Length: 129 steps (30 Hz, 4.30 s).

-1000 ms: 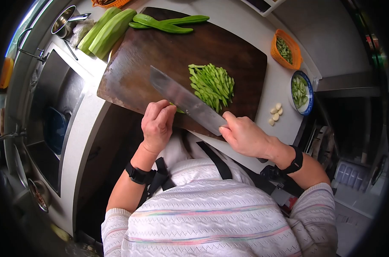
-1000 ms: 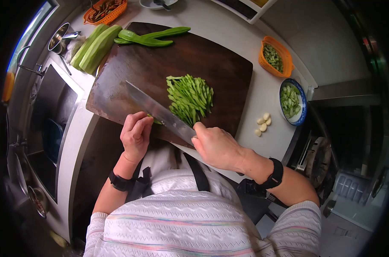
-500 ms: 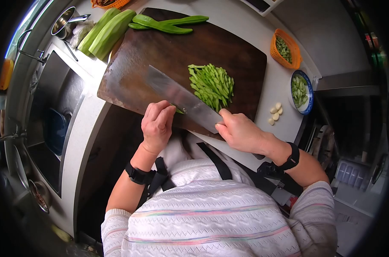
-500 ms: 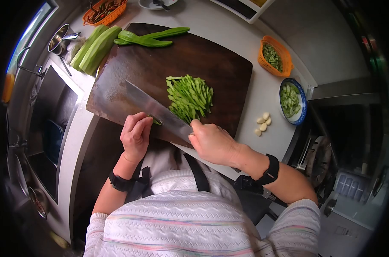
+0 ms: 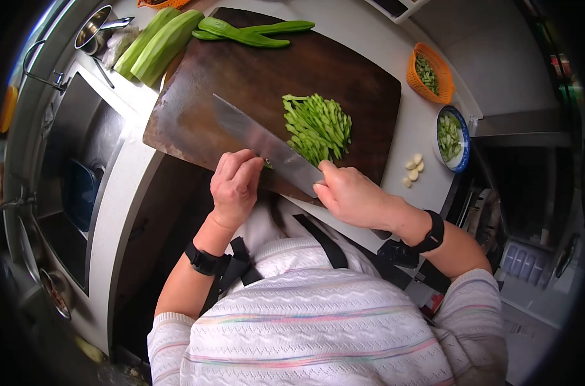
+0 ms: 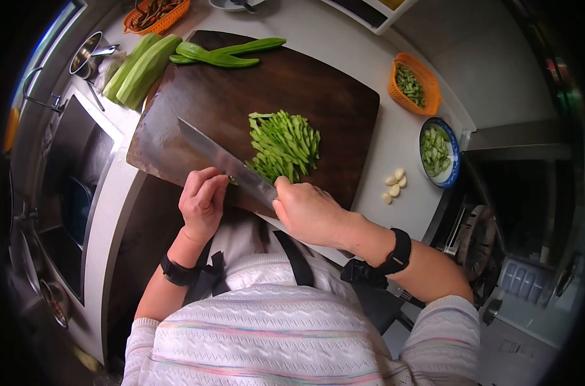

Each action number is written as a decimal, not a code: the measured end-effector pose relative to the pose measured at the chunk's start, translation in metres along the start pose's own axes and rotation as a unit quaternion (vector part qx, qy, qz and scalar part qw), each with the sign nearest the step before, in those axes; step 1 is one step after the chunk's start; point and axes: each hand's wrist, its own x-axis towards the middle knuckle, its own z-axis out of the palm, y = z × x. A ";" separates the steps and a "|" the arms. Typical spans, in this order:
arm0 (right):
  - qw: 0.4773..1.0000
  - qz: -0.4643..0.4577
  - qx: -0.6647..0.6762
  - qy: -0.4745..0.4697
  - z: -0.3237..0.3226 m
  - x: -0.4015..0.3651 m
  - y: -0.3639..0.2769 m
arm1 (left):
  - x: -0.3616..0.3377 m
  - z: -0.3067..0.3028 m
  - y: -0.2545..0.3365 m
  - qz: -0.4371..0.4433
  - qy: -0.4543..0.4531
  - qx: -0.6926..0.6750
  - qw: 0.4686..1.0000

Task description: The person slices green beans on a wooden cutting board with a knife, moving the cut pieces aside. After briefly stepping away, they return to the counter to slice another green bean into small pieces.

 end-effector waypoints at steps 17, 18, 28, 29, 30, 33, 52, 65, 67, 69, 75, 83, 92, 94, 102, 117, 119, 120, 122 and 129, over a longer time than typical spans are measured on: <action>1.000 -0.001 0.015 -0.001 -0.008 -0.012 0.000 | 0.001 -0.004 -0.003 0.004 -0.009 -0.009 1.000; 1.000 0.001 0.012 -0.001 -0.009 -0.012 0.000 | 0.001 -0.004 -0.004 0.006 -0.009 -0.014 1.000; 0.999 -0.017 0.041 0.031 0.001 -0.004 0.008 | 0.001 -0.004 -0.005 0.011 -0.016 -0.009 1.000; 0.999 0.003 0.045 0.016 -0.002 -0.007 0.005 | 0.001 -0.005 -0.005 0.010 -0.016 -0.009 1.000; 0.999 0.023 0.049 0.001 -0.004 -0.009 0.004 | 0.001 -0.005 -0.005 0.010 -0.015 -0.008 1.000; 0.999 -0.001 0.032 0.012 -0.005 -0.012 0.003 | 0.001 -0.004 -0.005 0.008 -0.013 -0.010 1.000; 0.999 -0.021 0.042 -0.003 -0.001 0.008 0.006 | 0.001 -0.005 -0.007 0.010 -0.009 -0.019 1.000; 0.996 -0.004 0.027 0.080 0.000 -0.024 0.027 | 0.010 -0.013 -0.001 -0.002 -0.053 -0.001 0.999; 0.995 -0.008 0.001 0.101 -0.002 -0.029 0.030 | 0.018 -0.020 0.004 -0.039 -0.131 0.012 0.990; 0.988 -0.002 -0.083 0.130 -0.007 -0.033 0.032 | 0.026 -0.024 0.004 -0.042 -0.177 0.009 0.983; 0.977 0.032 -0.133 0.164 -0.021 -0.042 0.045 | 0.038 -0.026 -0.002 -0.026 -0.263 0.044 0.963; 0.964 0.016 -0.010 0.265 -0.044 -0.065 0.051 | 0.043 -0.020 0.006 -0.036 -0.313 0.110 0.943; 0.952 0.047 0.018 0.303 -0.044 -0.090 0.061 | 0.076 0.025 0.029 0.055 -0.256 -0.006 0.965; 0.952 0.042 0.030 0.303 -0.035 -0.093 0.061 | 0.081 0.029 0.021 0.063 -0.261 0.015 0.963; 0.980 0.048 0.037 0.191 0.006 -0.086 0.049 | 0.151 0.008 -0.044 0.101 -0.236 0.161 0.953; 0.983 0.067 -0.025 0.170 0.015 -0.071 0.032 | 0.236 0.020 -0.106 0.129 -0.297 0.250 0.912; 0.983 0.081 -0.015 0.164 0.016 -0.071 0.031 | 0.241 0.031 -0.100 0.139 -0.288 0.233 0.918; 0.983 0.082 -0.016 0.165 0.016 -0.070 0.031 | 0.244 0.040 -0.095 0.116 -0.304 0.248 0.912; 0.981 0.077 -0.009 0.175 0.017 -0.071 0.030 | 0.245 0.054 -0.098 0.092 -0.317 0.261 0.907; 0.983 0.097 -0.024 0.152 0.014 -0.071 0.028 | 0.247 0.068 -0.102 0.066 -0.357 0.273 0.891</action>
